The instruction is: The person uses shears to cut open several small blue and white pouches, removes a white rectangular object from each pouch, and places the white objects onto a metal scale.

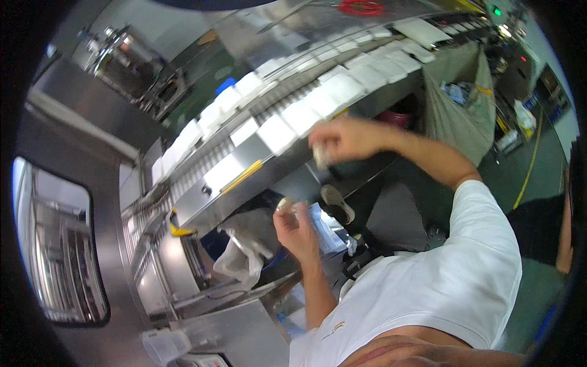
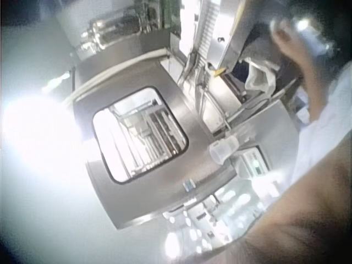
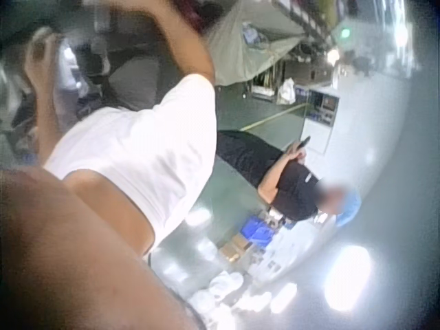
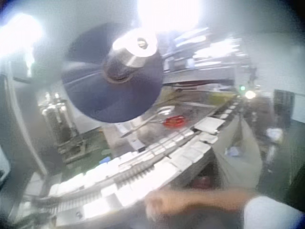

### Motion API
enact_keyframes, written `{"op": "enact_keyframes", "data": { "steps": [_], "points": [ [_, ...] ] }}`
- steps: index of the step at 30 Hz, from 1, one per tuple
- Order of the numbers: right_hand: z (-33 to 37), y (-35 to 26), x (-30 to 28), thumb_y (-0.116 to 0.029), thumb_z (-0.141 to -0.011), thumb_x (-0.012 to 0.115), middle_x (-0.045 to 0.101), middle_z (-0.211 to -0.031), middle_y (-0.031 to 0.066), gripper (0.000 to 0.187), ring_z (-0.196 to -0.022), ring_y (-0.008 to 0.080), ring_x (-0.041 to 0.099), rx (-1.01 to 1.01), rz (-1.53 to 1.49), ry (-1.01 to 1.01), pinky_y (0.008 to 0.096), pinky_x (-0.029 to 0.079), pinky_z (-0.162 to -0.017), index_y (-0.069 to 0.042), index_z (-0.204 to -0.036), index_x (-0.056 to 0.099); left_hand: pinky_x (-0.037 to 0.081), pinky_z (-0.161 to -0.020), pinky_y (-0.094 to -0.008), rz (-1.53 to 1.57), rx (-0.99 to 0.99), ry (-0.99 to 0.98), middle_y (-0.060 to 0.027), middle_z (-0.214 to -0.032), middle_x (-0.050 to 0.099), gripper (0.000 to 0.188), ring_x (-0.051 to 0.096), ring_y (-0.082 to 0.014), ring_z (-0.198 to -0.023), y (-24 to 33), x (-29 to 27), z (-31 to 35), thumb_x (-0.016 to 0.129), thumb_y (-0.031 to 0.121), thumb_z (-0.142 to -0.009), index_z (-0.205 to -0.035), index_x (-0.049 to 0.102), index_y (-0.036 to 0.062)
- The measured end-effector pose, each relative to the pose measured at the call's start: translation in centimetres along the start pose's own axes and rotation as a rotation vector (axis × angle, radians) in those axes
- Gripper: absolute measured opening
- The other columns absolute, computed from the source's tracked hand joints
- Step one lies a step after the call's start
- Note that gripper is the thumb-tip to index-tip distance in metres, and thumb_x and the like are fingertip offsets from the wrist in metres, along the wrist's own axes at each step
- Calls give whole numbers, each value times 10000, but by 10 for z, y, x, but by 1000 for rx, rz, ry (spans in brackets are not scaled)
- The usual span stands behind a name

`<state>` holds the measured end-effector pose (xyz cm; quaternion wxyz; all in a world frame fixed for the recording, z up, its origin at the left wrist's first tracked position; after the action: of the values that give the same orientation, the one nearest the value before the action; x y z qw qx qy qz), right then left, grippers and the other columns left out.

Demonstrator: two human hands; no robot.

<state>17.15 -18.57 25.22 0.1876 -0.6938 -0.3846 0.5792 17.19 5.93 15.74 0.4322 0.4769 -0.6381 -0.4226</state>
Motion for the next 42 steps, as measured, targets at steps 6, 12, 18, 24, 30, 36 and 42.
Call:
{"op": "enact_keyframes", "data": {
  "steps": [6,12,18,24,30,36,42],
  "points": [
    [152,-7,98,-299,-891,773,720,-882,134,406,-771,227,662,383,-206,-480,391,525,-734,6,-1136,664,542,-789,-256,24,-40,-194,-95,-1113,668,301,633,-112,-996,3,98,24,715,44,-956,-1222,582,-9],
    [255,79,-99,-354,-948,704,708,-778,128,329,-670,198,655,700,-100,634,411,532,-647,-29,-994,724,541,-959,-332,-44,141,-371,-154,-1309,618,431,664,-209,-1082,18,110,60,617,15,-996,-1392,449,-8],
    [465,288,-349,-498,-944,675,725,-937,192,538,-863,274,705,1247,739,1163,430,544,-739,31,-1040,694,548,-925,-310,-98,-4,-283,-124,-1246,659,323,656,-171,-1069,18,56,82,623,57,-1020,-1324,525,8],
    [372,336,-285,-415,-951,704,616,-1252,228,582,-1088,335,652,838,848,1322,437,524,-930,50,-1277,580,562,-851,-292,-399,106,102,-151,-1142,692,295,695,-183,-956,84,-71,115,608,-7,-974,-1260,540,-23],
    [250,234,-70,-255,-1047,608,631,-1274,198,364,-1152,305,636,544,318,1150,399,521,-999,18,-1284,564,587,-830,-297,-631,178,617,-98,-1063,689,187,687,-166,-939,149,-199,200,593,57,-1028,-1203,592,-8],
    [174,220,101,-196,-1061,588,691,-1081,136,286,-874,167,669,247,-243,602,254,540,-697,23,-1243,566,553,-841,-341,-1136,152,1215,-136,-1042,672,265,697,-243,-925,228,-306,299,623,145,-1013,-1238,615,6],
    [117,148,173,-239,-1075,547,672,-1112,76,289,-901,151,652,73,-276,174,285,538,-742,-35,-1277,580,496,-975,-458,-1670,-78,1426,-233,-1178,637,374,637,-373,-1067,254,-447,409,606,218,-1011,-1321,589,10]
  ]
}}
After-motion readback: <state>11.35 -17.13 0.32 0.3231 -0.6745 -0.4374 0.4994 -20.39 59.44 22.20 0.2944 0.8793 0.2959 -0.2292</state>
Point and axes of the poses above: each hand's wrist, its own z-axis away from the middle knuckle, its own x-axis out of the palm, y = z × x, the point moved 8 cm from there along -z, towards the middle knuckle
